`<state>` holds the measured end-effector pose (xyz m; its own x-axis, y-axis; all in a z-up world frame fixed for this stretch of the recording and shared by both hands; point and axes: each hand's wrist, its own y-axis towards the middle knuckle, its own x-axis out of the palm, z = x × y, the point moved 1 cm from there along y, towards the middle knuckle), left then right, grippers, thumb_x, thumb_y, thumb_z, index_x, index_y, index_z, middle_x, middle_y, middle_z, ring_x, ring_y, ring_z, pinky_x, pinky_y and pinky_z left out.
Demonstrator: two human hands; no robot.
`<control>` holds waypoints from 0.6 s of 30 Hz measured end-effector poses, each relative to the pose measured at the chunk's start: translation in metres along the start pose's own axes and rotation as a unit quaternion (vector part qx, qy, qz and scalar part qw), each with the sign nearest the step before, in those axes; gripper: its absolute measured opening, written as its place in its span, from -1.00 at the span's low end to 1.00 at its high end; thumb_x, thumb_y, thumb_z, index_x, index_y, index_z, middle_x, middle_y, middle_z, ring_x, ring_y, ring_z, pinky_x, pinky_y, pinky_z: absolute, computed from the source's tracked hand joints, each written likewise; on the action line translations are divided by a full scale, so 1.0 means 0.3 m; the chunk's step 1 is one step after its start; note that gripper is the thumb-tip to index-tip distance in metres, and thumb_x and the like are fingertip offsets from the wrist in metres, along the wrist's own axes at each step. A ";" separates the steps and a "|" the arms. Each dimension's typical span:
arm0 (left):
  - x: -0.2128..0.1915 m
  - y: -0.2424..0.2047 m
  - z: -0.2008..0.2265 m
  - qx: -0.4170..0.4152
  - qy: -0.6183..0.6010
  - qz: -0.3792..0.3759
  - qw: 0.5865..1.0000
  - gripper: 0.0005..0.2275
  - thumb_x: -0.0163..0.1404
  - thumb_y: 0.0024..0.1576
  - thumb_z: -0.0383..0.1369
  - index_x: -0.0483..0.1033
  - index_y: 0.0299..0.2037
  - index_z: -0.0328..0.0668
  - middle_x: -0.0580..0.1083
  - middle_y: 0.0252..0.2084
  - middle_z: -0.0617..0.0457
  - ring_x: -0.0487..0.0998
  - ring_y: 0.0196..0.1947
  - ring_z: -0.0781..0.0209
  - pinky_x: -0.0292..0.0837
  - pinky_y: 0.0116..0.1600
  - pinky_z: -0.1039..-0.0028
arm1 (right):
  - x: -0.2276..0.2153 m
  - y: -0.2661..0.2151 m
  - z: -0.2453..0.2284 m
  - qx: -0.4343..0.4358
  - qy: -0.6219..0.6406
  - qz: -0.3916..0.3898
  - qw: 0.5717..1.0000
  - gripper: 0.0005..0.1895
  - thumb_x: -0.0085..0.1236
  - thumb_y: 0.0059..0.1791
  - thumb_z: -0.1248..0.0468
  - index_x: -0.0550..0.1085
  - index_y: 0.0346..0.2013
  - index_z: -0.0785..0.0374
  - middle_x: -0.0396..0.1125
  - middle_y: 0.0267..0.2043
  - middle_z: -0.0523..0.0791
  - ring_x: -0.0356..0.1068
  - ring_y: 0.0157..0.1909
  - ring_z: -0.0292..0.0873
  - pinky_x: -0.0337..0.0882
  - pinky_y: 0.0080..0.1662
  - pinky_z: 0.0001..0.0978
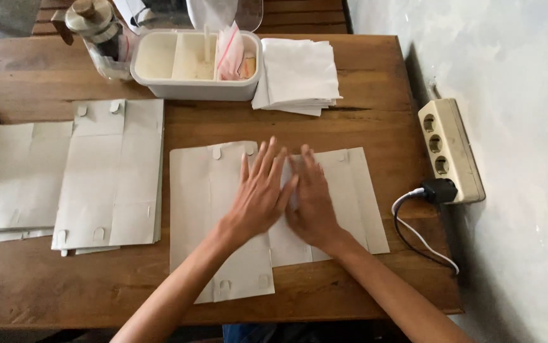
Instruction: The person assembles flat paper pouches by folding along pre-scored lines and securing edges with green patterned tape. They handle each pouch one at a time, pressing the tape to adhere the sides and then folding the bottom flaps to form the base. The finished pouches are stacked on the table.
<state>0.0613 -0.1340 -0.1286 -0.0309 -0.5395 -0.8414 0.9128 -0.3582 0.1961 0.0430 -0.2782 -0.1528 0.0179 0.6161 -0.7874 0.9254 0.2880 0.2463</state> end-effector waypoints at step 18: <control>-0.084 -0.010 -0.155 -0.118 0.108 0.013 0.987 -0.26 -0.12 0.21 0.19 0.11 0.50 -0.04 -0.05 0.54 -0.35 -0.11 0.54 -0.31 -0.24 0.46 -0.26 | -0.184 0.043 0.117 0.122 -0.135 -0.102 0.978 -0.19 -0.33 0.15 -0.12 -0.06 0.52 0.37 -0.35 0.59 0.25 -0.44 0.61 0.26 -0.51 0.43 0.31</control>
<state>0.0784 -0.0838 -0.1314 0.0572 -0.3617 -0.9305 0.9824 -0.1457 0.1170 0.0671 -0.3341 -0.1259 -0.1085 0.3387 -0.9346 0.9823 0.1811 -0.0484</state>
